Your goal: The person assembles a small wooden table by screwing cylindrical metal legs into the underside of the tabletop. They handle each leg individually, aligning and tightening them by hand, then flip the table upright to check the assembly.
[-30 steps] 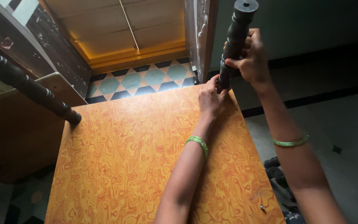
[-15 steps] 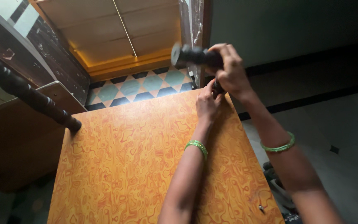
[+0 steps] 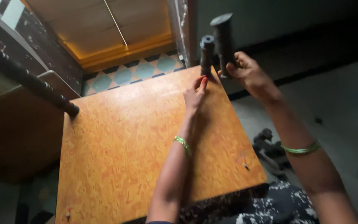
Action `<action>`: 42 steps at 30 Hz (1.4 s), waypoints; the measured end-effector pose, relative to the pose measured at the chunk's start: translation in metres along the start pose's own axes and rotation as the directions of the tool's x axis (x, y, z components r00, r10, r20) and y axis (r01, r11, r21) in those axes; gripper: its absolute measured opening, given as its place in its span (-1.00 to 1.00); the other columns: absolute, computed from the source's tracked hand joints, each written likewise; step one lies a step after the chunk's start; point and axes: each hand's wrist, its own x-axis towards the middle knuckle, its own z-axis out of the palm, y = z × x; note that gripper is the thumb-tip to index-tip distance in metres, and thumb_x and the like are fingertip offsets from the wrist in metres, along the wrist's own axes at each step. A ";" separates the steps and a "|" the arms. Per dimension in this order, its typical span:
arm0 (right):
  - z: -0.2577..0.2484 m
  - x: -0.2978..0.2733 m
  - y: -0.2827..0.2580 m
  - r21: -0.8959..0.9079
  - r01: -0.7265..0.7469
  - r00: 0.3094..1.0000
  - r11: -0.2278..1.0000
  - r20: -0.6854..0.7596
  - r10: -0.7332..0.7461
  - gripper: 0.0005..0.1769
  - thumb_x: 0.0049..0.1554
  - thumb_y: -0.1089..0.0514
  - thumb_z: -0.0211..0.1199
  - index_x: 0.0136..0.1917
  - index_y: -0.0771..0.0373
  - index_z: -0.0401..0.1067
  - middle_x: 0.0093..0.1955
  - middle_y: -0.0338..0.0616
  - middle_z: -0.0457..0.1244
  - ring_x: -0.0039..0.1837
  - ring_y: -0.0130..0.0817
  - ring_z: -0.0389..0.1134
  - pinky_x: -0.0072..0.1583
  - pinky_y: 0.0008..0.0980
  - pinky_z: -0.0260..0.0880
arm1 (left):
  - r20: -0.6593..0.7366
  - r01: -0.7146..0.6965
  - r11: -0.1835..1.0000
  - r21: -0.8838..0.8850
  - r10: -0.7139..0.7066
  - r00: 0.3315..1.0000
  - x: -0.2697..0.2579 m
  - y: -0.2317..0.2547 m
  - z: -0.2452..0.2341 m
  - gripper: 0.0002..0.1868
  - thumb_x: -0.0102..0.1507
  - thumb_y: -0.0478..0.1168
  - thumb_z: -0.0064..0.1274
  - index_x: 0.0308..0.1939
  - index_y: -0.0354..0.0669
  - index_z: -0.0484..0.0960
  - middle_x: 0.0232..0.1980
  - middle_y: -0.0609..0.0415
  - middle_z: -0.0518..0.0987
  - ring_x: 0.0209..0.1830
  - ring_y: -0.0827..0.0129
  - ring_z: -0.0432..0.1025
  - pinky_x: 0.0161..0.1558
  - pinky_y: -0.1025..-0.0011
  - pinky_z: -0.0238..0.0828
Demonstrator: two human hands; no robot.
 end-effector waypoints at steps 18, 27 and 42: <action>-0.044 -0.112 -0.067 -0.813 0.072 0.991 0.578 -0.004 -0.131 -0.29 0.05 -0.04 0.57 0.38 0.20 0.42 0.18 0.04 0.33 0.10 -0.18 0.42 0.11 -0.19 0.46 | 0.232 -0.443 0.784 0.434 0.378 0.896 -0.113 0.110 0.047 -0.39 0.17 -0.30 0.22 0.31 -0.03 0.46 0.11 -0.02 0.56 0.16 0.06 0.45 0.18 0.15 0.39; -0.106 -0.106 0.007 -0.926 -0.041 0.979 0.374 -0.112 -0.169 -0.53 0.02 0.06 0.56 0.12 0.29 0.51 0.01 0.08 0.39 0.02 -0.09 0.46 0.06 -0.16 0.47 | 0.240 -0.300 0.542 0.785 0.180 0.954 -0.090 0.070 0.006 -0.31 0.22 0.18 0.17 0.33 -0.06 0.45 0.37 -0.08 0.40 0.40 0.01 0.24 0.32 -0.24 0.01; -0.160 -0.150 0.346 -0.922 -0.367 0.896 0.124 -0.315 0.314 -0.66 -0.02 0.21 0.35 0.07 0.12 0.55 0.12 0.11 0.35 0.18 0.15 0.39 0.17 0.04 0.42 | 0.269 -0.309 0.437 0.844 0.153 0.951 -0.100 0.035 -0.003 -0.35 0.41 0.11 -0.15 0.46 -0.21 0.35 0.58 -0.22 0.19 0.63 -0.07 -0.03 0.47 -0.40 -0.45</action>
